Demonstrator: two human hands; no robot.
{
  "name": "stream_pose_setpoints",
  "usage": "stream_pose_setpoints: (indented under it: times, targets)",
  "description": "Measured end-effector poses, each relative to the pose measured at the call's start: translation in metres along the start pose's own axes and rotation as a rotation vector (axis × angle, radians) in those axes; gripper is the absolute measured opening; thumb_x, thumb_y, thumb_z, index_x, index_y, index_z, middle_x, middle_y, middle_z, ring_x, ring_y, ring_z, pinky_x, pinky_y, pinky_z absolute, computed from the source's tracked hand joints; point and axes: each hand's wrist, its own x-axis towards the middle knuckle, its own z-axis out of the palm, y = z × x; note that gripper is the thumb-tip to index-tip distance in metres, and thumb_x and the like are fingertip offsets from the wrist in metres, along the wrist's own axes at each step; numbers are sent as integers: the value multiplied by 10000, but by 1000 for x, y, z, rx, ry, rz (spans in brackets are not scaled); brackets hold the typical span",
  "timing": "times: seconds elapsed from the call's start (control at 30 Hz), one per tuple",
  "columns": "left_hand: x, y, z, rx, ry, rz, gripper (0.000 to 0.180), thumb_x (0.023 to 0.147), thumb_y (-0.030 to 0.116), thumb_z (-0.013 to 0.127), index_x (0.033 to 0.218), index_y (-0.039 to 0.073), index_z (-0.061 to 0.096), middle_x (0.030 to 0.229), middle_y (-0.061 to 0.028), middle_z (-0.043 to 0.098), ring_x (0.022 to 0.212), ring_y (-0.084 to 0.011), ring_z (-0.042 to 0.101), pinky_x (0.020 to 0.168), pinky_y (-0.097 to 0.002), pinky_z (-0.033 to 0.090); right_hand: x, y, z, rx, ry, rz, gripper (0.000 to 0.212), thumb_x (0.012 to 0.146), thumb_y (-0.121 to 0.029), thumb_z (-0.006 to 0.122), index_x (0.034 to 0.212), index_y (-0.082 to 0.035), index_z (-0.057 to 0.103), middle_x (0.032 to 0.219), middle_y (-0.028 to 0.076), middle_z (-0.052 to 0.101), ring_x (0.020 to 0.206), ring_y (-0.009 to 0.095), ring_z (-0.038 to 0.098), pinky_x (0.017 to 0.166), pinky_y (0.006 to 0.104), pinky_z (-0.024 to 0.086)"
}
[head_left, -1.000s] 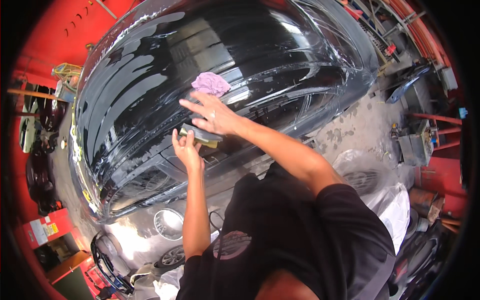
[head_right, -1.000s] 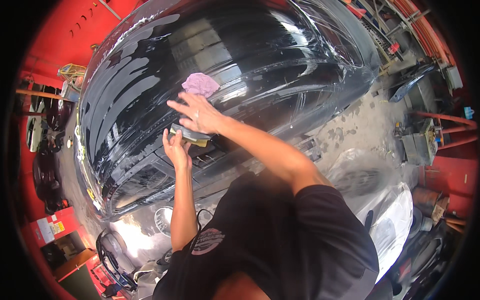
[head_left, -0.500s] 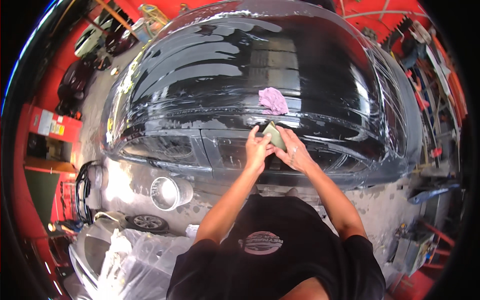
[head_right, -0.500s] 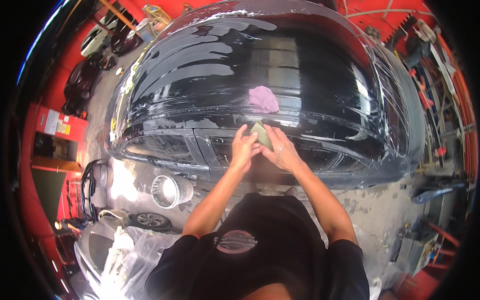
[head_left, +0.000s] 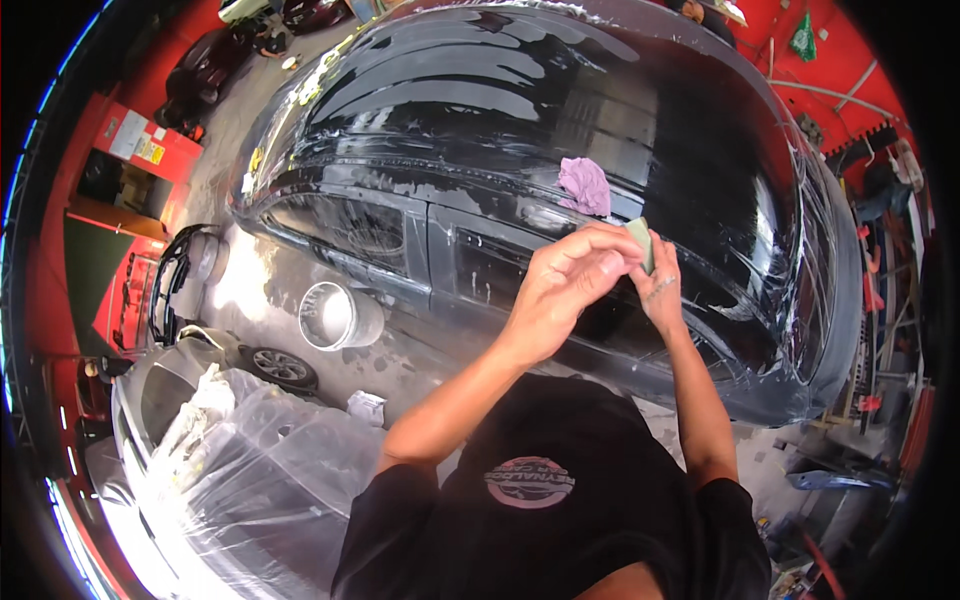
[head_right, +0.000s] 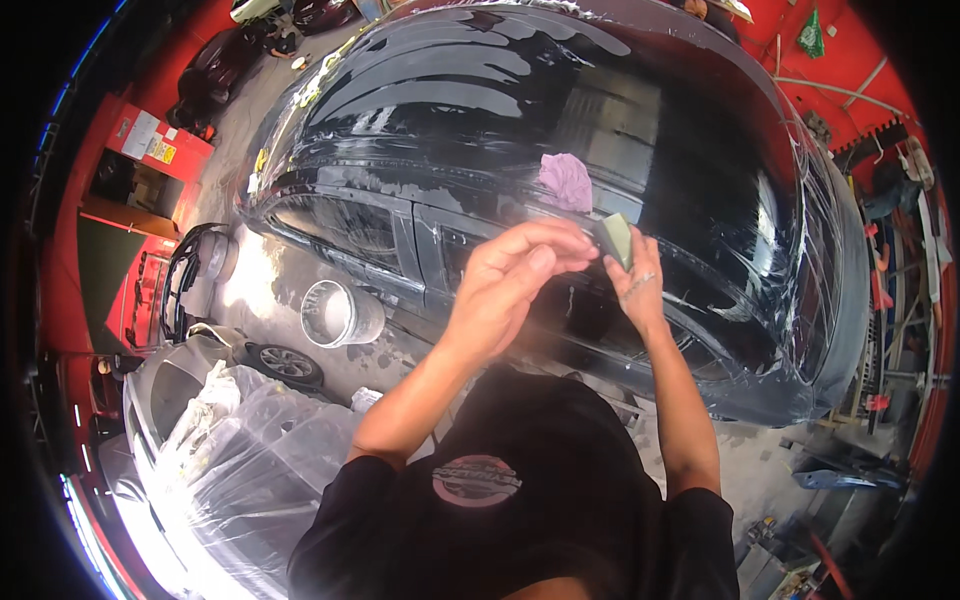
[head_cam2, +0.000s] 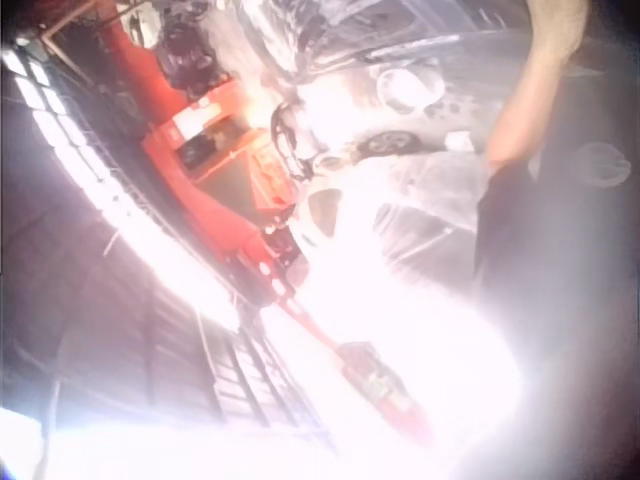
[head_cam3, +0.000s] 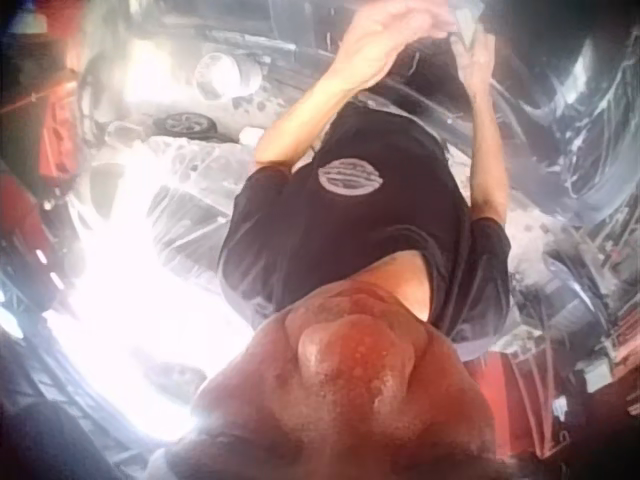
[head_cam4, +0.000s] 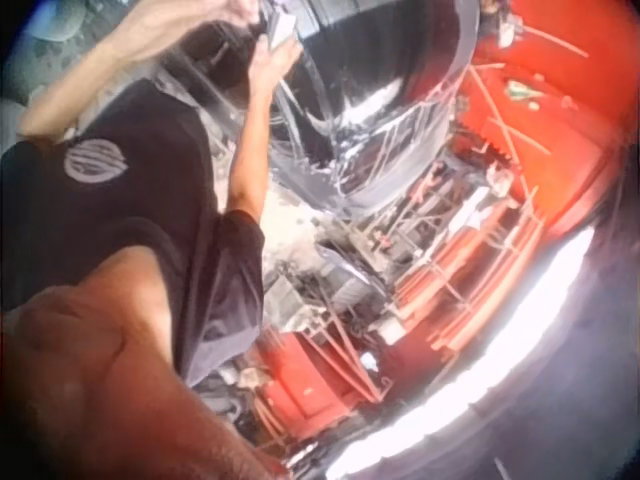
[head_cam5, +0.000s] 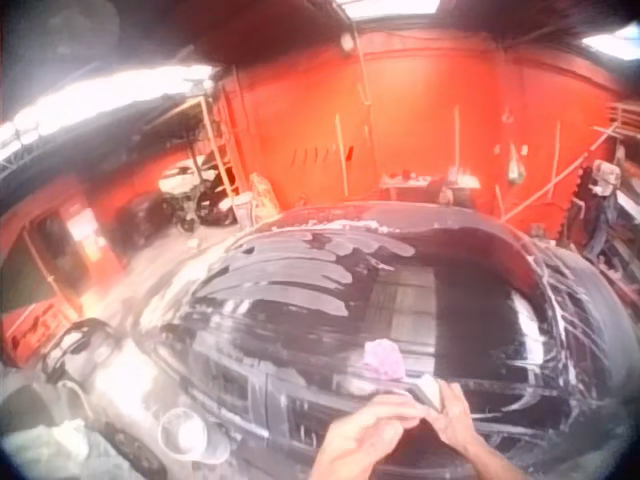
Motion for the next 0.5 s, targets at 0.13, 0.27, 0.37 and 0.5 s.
stream_pose_setpoints:
  times: [0.13,0.27,0.37,0.5]
  targets:
    - [-1,99,54,-201,-476,441,335,1128,245,616,1257,-52,703,1334,-189,648,1262,-314,667,1114,-468,523,-9,15,4,465,135,280,675,1008,-170,731,1593,76,501,1307,242,641,1208,343,659,1041,405,515]
    - [5,110,54,-364,-641,558,275,1103,198,642,1241,-33,697,1298,-183,663,1228,-311,675,1097,-470,530,-22,54,-28,274,137,366,660,1043,-197,723,1615,48,505,1342,176,720,1158,220,665,1064,343,493]
    - [-10,140,43,-314,-654,563,235,1084,164,661,1229,-18,693,1270,-178,674,1203,-309,682,1085,-472,534,-11,19,-15,434,161,408,638,1060,-221,704,1609,44,519,1301,146,740,1150,193,661,1067,323,490]
    - [18,102,13,-461,-700,524,193,1060,117,687,1214,1,688,1234,-172,689,1170,-306,690,1069,-474,541,-51,61,-80,223,361,498,575,1082,-227,653,1561,78,558,1248,141,752,1128,189,667,1044,323,502]
